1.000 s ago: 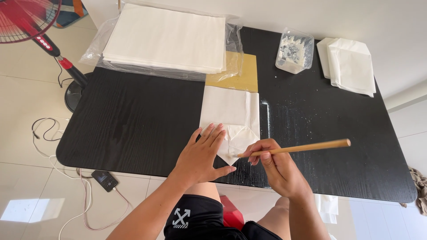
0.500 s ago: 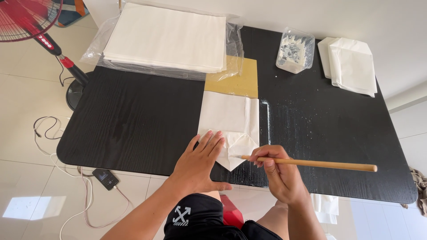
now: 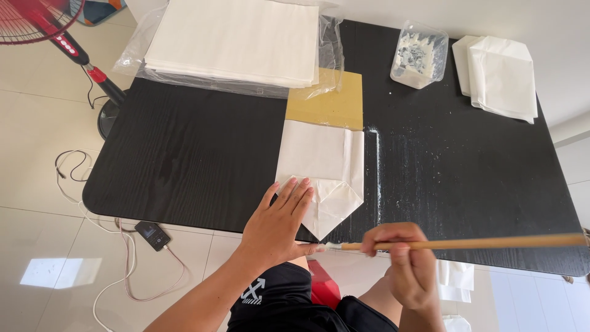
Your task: The person applies glue to the edges of a folded white paper object using a brush, then presses the edges together to secure them. They repeat this process on different sections of the paper object.
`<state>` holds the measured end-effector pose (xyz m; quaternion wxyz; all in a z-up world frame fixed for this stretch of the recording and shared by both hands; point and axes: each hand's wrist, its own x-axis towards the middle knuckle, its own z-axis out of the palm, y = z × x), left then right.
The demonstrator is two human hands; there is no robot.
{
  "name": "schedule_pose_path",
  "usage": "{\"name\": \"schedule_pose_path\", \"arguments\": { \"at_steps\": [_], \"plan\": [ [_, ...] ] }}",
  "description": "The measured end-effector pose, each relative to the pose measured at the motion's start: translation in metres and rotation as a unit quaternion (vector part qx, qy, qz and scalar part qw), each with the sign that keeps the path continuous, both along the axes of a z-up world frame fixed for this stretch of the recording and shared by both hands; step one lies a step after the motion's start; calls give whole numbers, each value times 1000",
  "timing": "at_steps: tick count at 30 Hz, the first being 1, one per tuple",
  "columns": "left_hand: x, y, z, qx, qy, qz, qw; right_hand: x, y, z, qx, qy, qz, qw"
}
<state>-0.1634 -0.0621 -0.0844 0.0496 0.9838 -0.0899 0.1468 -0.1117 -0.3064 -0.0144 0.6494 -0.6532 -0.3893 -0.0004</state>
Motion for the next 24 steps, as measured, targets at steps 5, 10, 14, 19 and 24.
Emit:
{"name": "schedule_pose_path", "arguments": {
  "at_steps": [5,10,14,19,24],
  "plan": [
    [0,0,-1,-9,14,-8,1000,10,8,-9,2,-27,-15,1000],
    [0,1,0,-10,12,-14,1000,7,10,-24,-75,24,10,997],
    [-1,1,3,-14,5,-22,1000,5,5,-20,-113,22,9,993],
    [0,1,0,3,4,-19,1000,4,4,-7,-104,47,28,993],
    [-1,2,3,6,-12,-12,1000,10,9,-3,-9,-21,-2,1000]
  ]
}}
